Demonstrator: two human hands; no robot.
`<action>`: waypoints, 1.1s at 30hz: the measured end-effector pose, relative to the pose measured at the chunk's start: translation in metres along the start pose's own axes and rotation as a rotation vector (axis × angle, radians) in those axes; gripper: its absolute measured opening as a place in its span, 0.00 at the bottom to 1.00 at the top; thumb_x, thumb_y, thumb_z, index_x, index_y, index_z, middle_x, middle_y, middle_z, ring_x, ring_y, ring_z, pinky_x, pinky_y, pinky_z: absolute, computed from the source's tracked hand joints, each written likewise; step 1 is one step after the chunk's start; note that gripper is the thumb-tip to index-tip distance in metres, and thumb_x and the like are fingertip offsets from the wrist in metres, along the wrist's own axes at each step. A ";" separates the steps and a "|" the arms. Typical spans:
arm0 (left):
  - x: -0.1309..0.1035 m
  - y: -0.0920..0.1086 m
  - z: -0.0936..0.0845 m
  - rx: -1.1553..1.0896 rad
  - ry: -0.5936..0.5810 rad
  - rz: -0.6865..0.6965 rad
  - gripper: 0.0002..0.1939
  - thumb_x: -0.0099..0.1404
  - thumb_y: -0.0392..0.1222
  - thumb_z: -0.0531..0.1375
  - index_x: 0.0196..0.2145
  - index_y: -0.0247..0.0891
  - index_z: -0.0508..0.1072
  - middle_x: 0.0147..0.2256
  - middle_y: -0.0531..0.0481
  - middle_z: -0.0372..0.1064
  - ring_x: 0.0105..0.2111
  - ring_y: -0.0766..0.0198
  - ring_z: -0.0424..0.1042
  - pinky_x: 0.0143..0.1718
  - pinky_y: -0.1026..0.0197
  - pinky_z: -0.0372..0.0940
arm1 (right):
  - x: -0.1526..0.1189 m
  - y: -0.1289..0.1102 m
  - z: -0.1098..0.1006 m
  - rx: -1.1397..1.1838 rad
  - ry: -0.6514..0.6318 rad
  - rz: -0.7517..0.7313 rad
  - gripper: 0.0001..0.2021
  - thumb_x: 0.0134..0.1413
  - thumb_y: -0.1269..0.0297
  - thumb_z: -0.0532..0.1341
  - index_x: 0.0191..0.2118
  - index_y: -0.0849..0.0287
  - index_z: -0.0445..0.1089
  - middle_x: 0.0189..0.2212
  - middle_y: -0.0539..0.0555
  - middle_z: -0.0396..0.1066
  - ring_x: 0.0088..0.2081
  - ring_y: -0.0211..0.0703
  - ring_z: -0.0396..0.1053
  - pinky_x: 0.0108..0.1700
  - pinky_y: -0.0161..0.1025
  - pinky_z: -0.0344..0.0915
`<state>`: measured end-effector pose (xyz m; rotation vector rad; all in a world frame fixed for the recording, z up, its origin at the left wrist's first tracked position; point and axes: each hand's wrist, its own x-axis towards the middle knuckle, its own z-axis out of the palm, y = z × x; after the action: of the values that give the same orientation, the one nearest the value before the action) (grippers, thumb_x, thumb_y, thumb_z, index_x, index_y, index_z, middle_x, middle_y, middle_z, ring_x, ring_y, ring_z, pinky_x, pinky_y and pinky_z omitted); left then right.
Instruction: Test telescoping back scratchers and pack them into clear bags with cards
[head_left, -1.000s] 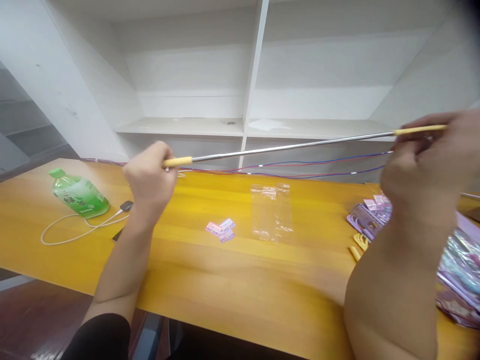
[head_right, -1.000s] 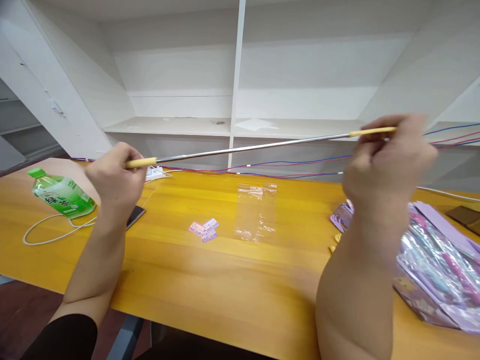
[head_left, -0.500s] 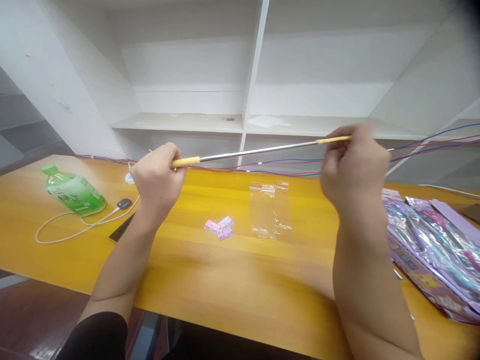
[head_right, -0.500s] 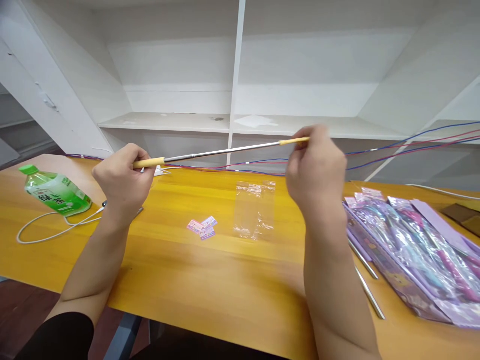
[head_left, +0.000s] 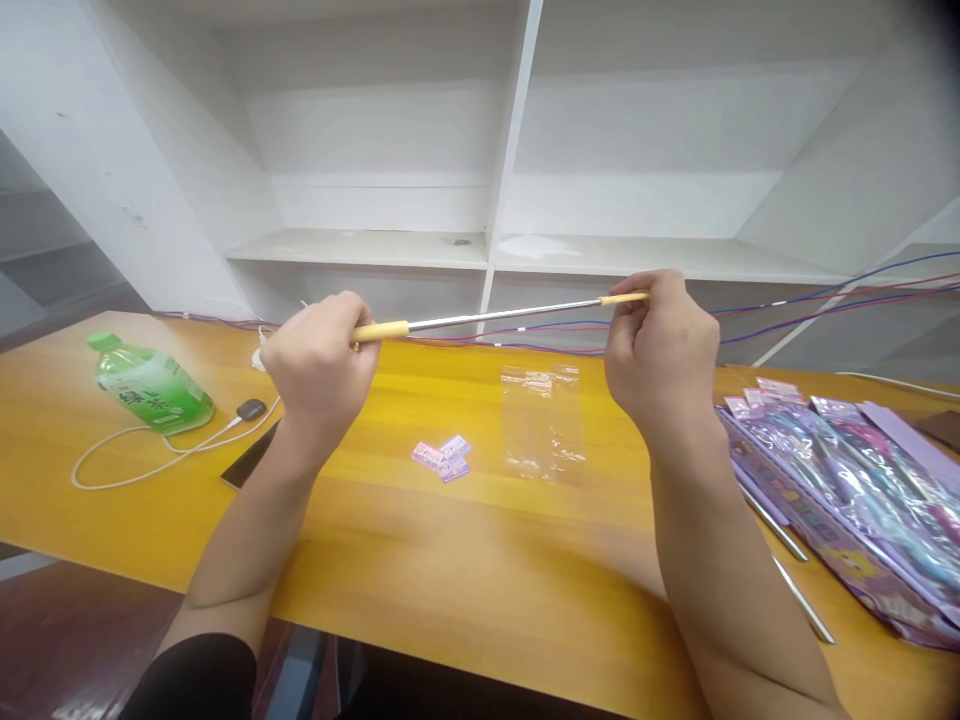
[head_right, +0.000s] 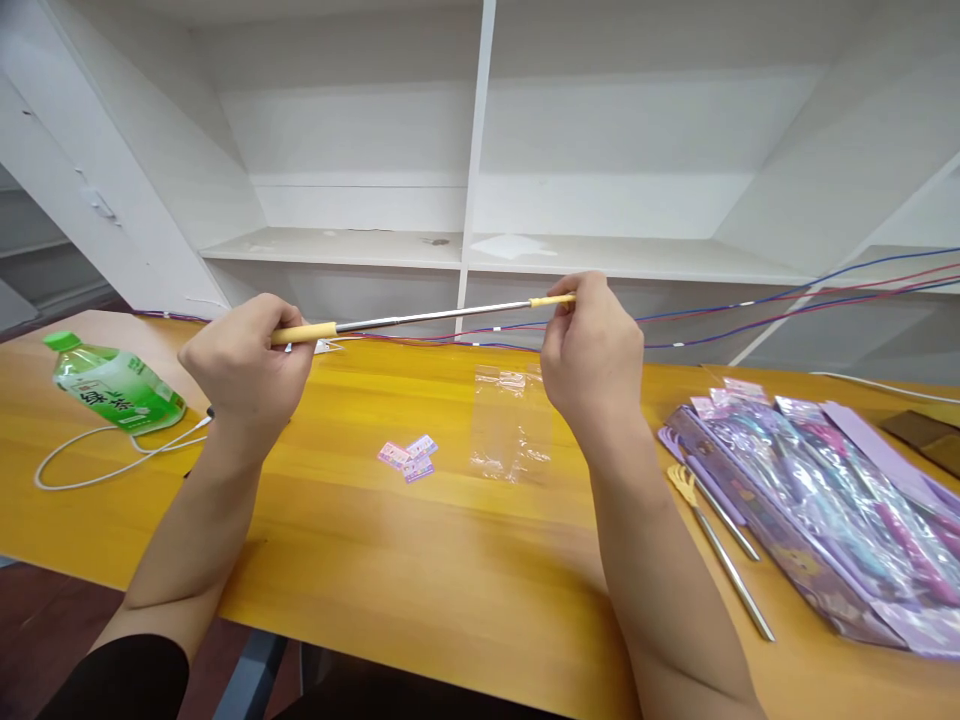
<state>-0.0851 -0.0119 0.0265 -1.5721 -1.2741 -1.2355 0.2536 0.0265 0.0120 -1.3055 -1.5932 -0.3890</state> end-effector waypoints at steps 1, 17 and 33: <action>0.000 0.001 0.000 0.007 0.001 -0.003 0.12 0.55 0.28 0.62 0.26 0.42 0.64 0.22 0.53 0.60 0.24 0.62 0.54 0.28 0.55 0.44 | 0.000 -0.001 -0.001 -0.004 -0.003 0.006 0.11 0.65 0.70 0.54 0.49 0.51 0.69 0.32 0.55 0.72 0.31 0.49 0.67 0.37 0.47 0.59; -0.015 0.031 0.000 -0.021 0.090 0.175 0.11 0.59 0.27 0.61 0.28 0.42 0.68 0.21 0.55 0.63 0.23 0.63 0.58 0.26 0.56 0.45 | -0.036 -0.062 -0.001 -0.110 -0.012 -0.187 0.14 0.66 0.75 0.52 0.51 0.58 0.70 0.44 0.57 0.78 0.34 0.40 0.70 0.31 0.39 0.50; 0.001 0.000 -0.008 -0.071 0.034 0.185 0.10 0.60 0.31 0.64 0.27 0.42 0.68 0.21 0.53 0.63 0.24 0.62 0.56 0.27 0.56 0.47 | -0.048 -0.079 -0.002 -0.075 -0.139 -0.344 0.17 0.66 0.75 0.51 0.53 0.59 0.72 0.40 0.51 0.80 0.26 0.36 0.64 0.27 0.37 0.48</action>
<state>-0.0873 -0.0194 0.0294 -1.6719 -1.0474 -1.1953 0.1821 -0.0301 -0.0007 -1.1320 -1.9444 -0.5838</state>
